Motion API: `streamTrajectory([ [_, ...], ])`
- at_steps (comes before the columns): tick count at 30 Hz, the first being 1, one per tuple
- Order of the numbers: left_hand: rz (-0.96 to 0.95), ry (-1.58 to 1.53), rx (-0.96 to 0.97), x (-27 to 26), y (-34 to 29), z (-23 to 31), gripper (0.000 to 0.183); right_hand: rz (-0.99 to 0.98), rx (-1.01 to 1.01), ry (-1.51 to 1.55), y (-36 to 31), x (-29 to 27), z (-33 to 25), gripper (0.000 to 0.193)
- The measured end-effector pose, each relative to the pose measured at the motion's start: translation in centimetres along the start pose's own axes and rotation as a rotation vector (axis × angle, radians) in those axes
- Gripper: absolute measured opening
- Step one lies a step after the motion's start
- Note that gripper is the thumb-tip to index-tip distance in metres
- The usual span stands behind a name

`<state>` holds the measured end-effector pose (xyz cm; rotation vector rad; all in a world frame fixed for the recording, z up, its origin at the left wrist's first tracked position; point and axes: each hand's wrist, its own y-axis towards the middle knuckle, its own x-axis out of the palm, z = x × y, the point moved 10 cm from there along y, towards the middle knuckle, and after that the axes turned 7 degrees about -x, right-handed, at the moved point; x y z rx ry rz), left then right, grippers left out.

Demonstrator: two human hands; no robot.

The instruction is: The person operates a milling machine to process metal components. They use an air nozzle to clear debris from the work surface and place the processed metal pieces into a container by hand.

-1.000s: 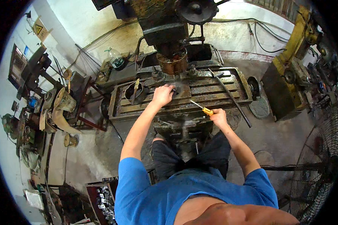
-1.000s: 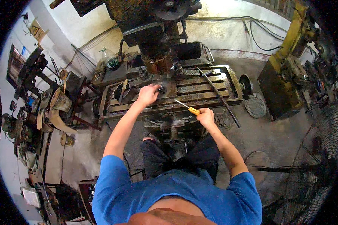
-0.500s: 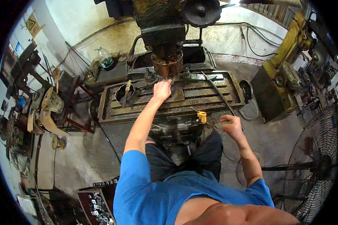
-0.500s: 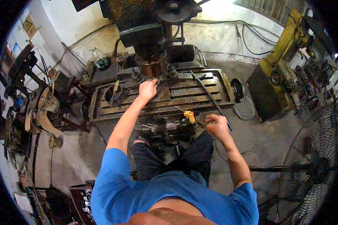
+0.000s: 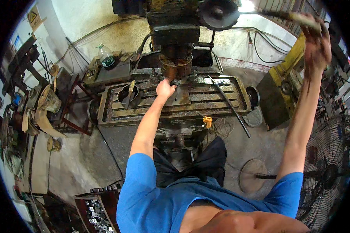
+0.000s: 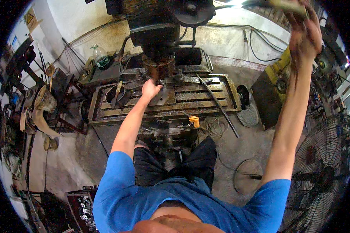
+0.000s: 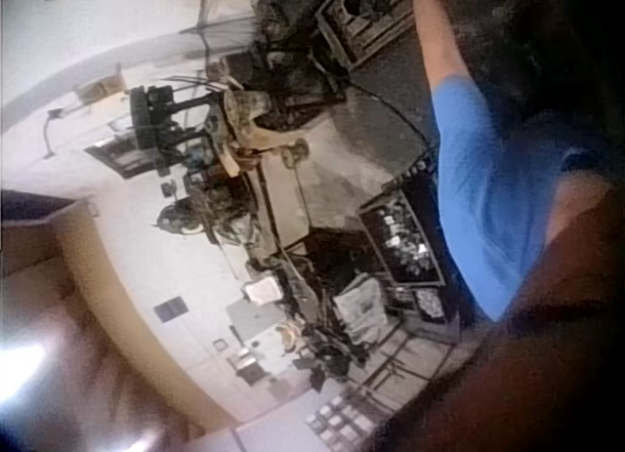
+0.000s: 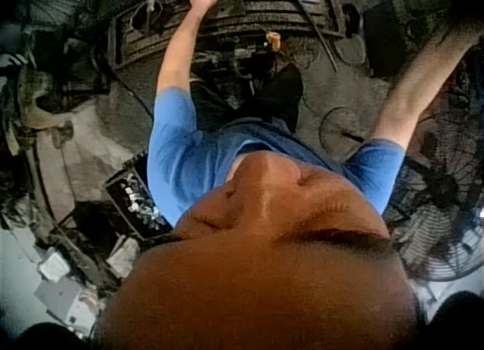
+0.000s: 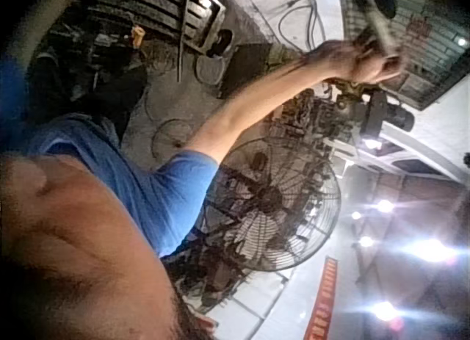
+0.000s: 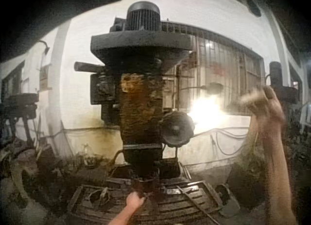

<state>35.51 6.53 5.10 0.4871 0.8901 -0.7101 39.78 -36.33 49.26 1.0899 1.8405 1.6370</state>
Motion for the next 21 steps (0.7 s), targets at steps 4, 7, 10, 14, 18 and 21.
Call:
streamTrajectory([
  [4, -0.034, -0.018, -0.054, 0.9, 0.7, -2.4, 0.037, -0.102, -0.057, -0.145, -9.3, -0.4, 0.2, 0.024],
  [7, 0.038, -0.013, 0.0, 0.9, 0.6, -1.9, 0.041, -0.057, -0.071, -0.217, -13.8, 0.2, -0.3, 0.014],
  [10, 0.129, -0.01, 0.038, 0.2, 0.3, -1.2, 0.04, -0.045, -0.04, -0.287, -13.5, 0.5, -0.4, 0.013],
  [14, 0.06, 0.051, -0.02, 0.2, 0.3, -1.0, 0.039, 0.021, -0.061, -0.263, -16.3, -0.2, -0.2, 0.014],
  [18, 0.088, 0.037, 0.009, -0.4, 0.0, -1.3, 0.04, -0.002, -0.042, -0.23, -15.8, 0.7, -0.1, 0.019],
  [21, 0.186, 0.019, 0.151, -2.2, -1.1, -1.3, 0.04, 0.015, -0.038, -0.21, -15.9, 0.8, 0.0, 0.022],
])
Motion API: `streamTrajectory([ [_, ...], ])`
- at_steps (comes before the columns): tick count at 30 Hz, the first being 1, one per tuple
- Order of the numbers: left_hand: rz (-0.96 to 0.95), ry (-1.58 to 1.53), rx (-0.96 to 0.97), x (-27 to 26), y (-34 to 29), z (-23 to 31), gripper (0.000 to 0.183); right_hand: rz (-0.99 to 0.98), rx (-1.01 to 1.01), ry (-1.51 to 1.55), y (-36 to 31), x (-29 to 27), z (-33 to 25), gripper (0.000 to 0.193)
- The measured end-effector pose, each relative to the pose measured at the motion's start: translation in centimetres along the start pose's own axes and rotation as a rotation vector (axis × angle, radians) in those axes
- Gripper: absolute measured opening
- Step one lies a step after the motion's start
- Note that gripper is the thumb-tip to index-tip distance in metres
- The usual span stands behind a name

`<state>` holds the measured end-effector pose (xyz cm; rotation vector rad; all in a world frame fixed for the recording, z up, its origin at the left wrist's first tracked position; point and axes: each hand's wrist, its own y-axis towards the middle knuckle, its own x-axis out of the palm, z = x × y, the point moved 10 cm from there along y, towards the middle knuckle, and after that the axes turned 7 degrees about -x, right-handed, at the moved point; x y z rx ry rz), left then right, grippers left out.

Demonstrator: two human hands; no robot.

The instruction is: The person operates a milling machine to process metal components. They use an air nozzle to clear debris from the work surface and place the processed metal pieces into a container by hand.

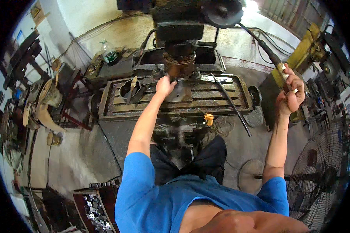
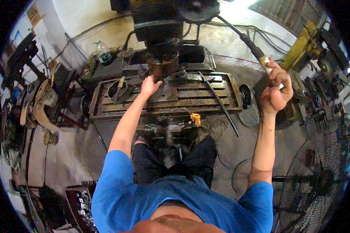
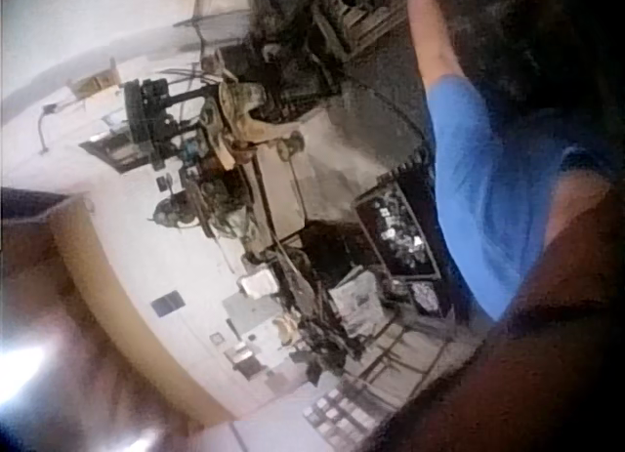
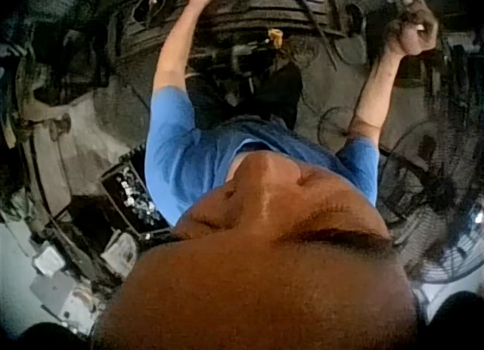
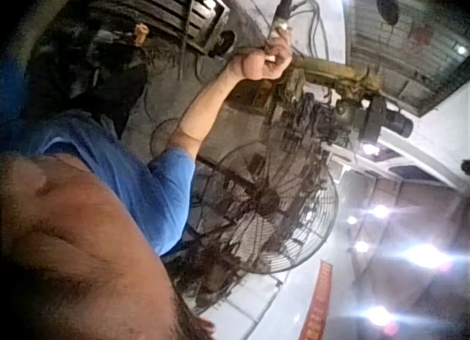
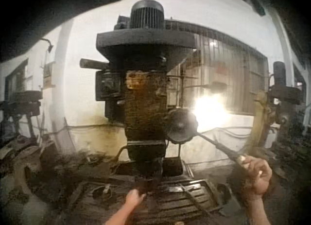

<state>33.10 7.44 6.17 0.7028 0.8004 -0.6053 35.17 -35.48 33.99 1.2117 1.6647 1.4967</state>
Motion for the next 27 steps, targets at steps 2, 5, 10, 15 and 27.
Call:
streamTrajectory([
  [2, 0.017, -0.02, 0.079, -3.5, -1.6, 0.1, 0.038, -0.041, -0.001, -0.005, 0.1, -0.7, 0.1, 0.018],
  [5, 0.192, -0.031, 0.098, -11.2, -5.2, -3.1, 0.038, -0.012, 0.003, 0.017, 0.4, -0.6, -0.5, 0.013],
  [10, 0.237, 0.381, -0.057, -16.4, -8.6, -8.2, 0.051, 0.093, 0.032, 0.044, -0.5, -1.1, 0.0, 0.012],
  [15, 0.059, 0.457, -0.008, -12.4, -7.6, -11.6, 0.041, -0.019, 0.008, 0.067, 0.1, 0.0, -0.2, 0.01],
  [27, 0.095, -0.443, -0.13, -5.1, -5.2, -3.1, 0.023, 0.037, 0.006, 0.025, 0.1, -0.6, 0.0, 0.003],
])
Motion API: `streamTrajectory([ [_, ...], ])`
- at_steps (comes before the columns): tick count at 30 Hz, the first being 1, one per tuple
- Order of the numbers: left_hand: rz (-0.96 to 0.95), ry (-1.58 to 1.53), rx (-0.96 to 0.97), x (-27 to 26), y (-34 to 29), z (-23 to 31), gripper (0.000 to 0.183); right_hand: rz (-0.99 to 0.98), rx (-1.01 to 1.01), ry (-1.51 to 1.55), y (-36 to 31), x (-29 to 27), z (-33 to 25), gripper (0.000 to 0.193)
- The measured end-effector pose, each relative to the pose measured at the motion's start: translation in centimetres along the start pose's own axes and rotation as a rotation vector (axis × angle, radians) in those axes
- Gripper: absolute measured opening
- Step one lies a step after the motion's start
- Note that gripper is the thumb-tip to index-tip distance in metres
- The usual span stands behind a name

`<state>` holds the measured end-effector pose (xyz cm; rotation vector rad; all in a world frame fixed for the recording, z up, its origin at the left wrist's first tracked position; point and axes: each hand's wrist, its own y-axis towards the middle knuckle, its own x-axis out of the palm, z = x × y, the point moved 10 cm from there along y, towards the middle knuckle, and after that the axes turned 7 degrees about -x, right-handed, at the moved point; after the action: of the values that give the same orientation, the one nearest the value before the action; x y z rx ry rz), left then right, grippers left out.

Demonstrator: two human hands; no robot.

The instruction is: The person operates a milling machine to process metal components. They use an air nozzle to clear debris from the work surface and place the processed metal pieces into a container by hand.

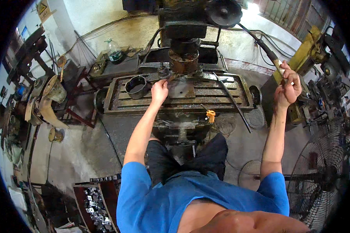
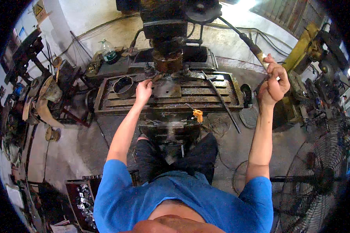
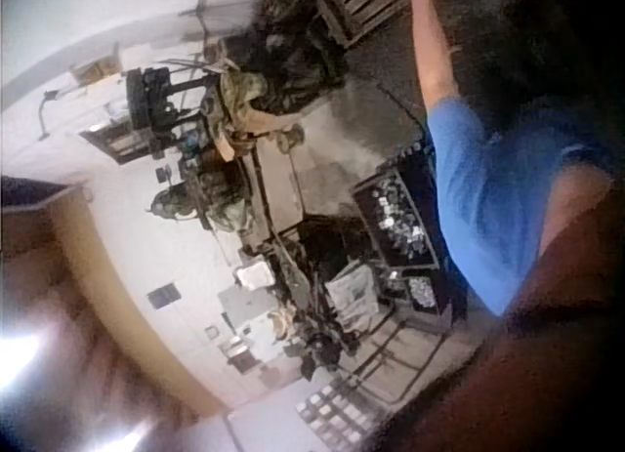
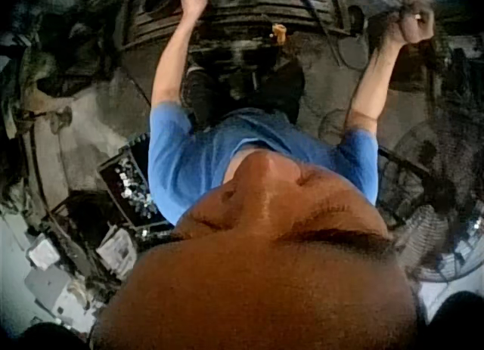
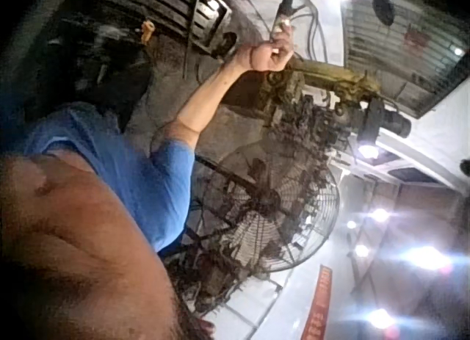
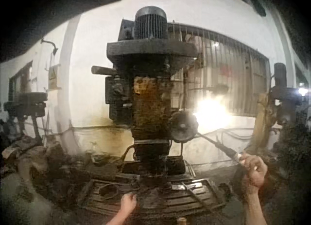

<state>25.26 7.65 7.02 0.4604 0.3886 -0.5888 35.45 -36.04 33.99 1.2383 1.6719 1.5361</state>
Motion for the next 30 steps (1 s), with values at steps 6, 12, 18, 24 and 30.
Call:
streamTrajectory([
  [6, 0.07, 0.066, -0.005, 2.6, 0.7, 0.4, 0.023, -0.015, -0.025, 0.034, -0.1, 0.1, -0.3, 0.01],
  [12, 0.029, 0.006, 0.006, 3.0, 0.0, -0.1, 0.025, 0.042, 0.021, -0.007, -1.4, -0.2, -0.1, 0.008],
  [18, -0.124, -0.043, -0.033, 3.5, 0.0, -1.1, 0.025, 0.068, 0.009, -0.044, -2.1, -0.7, -0.8, 0.009],
  [24, -0.298, -0.194, -0.094, 1.7, -1.3, -0.6, 0.026, 0.066, 0.095, -0.329, -3.4, -1.6, -0.8, 0.008],
  [30, -0.333, -0.318, -0.219, 0.3, -3.1, -2.5, 0.028, 0.049, 0.049, 0.063, -4.5, -0.8, 0.8, 0.009],
])
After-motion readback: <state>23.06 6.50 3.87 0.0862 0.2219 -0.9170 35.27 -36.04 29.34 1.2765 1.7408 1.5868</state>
